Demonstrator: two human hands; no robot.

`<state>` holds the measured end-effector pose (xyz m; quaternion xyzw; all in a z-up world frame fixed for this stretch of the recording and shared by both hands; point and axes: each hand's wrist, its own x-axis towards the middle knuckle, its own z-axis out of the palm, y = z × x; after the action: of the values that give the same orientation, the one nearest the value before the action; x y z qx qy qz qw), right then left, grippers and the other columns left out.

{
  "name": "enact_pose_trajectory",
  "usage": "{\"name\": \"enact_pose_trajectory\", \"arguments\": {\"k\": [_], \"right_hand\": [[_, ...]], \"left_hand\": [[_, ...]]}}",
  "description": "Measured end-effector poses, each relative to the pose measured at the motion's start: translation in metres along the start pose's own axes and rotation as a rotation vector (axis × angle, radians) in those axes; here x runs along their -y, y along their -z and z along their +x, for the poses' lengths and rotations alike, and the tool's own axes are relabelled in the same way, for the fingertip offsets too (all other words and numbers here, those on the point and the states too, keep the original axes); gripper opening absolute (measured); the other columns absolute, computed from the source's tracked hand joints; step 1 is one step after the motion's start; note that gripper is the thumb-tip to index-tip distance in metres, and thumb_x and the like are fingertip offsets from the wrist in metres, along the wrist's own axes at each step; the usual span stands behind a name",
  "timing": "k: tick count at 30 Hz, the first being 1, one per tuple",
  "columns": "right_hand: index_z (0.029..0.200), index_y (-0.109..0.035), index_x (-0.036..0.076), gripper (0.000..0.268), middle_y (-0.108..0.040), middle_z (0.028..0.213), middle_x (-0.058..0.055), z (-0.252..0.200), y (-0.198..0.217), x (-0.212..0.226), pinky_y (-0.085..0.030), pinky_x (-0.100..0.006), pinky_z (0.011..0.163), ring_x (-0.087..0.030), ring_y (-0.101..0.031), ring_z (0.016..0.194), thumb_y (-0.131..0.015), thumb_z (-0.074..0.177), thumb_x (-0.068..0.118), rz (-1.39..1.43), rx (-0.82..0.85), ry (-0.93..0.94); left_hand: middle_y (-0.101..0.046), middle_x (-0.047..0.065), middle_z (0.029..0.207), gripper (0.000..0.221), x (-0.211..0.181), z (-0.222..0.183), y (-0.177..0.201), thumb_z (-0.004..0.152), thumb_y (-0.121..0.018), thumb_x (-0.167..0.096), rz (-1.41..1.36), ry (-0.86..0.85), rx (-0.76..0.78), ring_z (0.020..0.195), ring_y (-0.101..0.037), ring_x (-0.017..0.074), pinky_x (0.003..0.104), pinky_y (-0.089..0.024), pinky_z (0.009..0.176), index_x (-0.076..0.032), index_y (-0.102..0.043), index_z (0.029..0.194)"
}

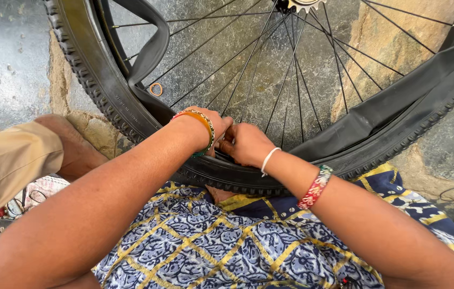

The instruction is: The person pushes the edges of a tire onto the rim of a bicycle wheel by hand, working their way around the circumference. They use a flat tool to tuck the remaining section of the tire into the rim.

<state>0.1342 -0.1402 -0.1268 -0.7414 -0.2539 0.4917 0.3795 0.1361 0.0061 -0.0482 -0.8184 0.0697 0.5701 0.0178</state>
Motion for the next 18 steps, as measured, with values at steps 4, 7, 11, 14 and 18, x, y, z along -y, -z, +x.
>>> {"name": "enact_pose_trajectory", "arguments": {"k": [4, 7, 11, 14, 18], "right_hand": [[0.107, -0.073, 0.005, 0.035, -0.072, 0.067, -0.012, -0.001, 0.006, 0.004, -0.054, -0.033, 0.051, -0.017, -0.069, 0.052, -0.071, 0.094, 0.038, 0.034, 0.09, -0.21], [0.112, -0.073, 0.013, 0.031, -0.074, 0.069, -0.012, 0.011, 0.011, -0.003, -0.052, -0.037, 0.048, -0.019, -0.066, 0.051, -0.063, 0.092, 0.035, 0.222, 0.205, -0.263], [0.109, -0.073, 0.013, 0.034, -0.072, 0.069, -0.013, 0.015, -0.005, -0.025, -0.051, -0.037, 0.048, -0.019, -0.065, 0.052, -0.067, 0.089, 0.039, 0.191, 0.145, -0.194], [0.098, -0.079, 0.006, 0.033, -0.075, 0.081, -0.016, 0.016, -0.018, -0.028, -0.054, -0.041, 0.063, -0.03, -0.07, 0.071, -0.07, 0.092, 0.038, -0.203, -0.166, 0.218], [0.106, -0.078, 0.008, 0.038, -0.072, 0.087, -0.024, 0.015, -0.01, -0.028, -0.054, -0.05, 0.075, -0.043, -0.071, 0.086, -0.063, 0.095, 0.041, 0.039, -0.047, -0.211]], "left_hand": [[-0.068, 0.016, 0.126, 0.09, -0.001, -0.008, -0.001, 0.067, -0.095, -0.035, -0.028, -0.035, -0.091, 0.118, -0.066, 0.0365, 0.047, -0.053, 0.098, -0.018, -0.048, 0.142], [-0.069, 0.015, 0.126, 0.09, 0.001, -0.005, -0.004, 0.066, -0.095, -0.036, -0.061, -0.046, -0.117, 0.117, -0.067, 0.0368, 0.049, -0.055, 0.095, -0.016, -0.047, 0.14], [-0.071, 0.015, 0.124, 0.086, 0.002, -0.006, -0.006, 0.066, -0.093, -0.035, -0.059, -0.049, -0.128, 0.117, -0.068, 0.0362, 0.048, -0.055, 0.097, -0.016, -0.049, 0.138], [-0.068, 0.015, 0.128, 0.088, 0.001, -0.008, -0.007, 0.066, -0.095, -0.033, -0.07, -0.037, -0.145, 0.121, -0.065, 0.036, 0.048, -0.053, 0.1, -0.016, -0.048, 0.139], [-0.068, 0.015, 0.129, 0.089, 0.002, -0.004, -0.01, 0.069, -0.094, -0.024, -0.146, -0.024, -0.157, 0.124, -0.062, 0.0384, 0.05, -0.052, 0.1, -0.02, -0.046, 0.143]]}}
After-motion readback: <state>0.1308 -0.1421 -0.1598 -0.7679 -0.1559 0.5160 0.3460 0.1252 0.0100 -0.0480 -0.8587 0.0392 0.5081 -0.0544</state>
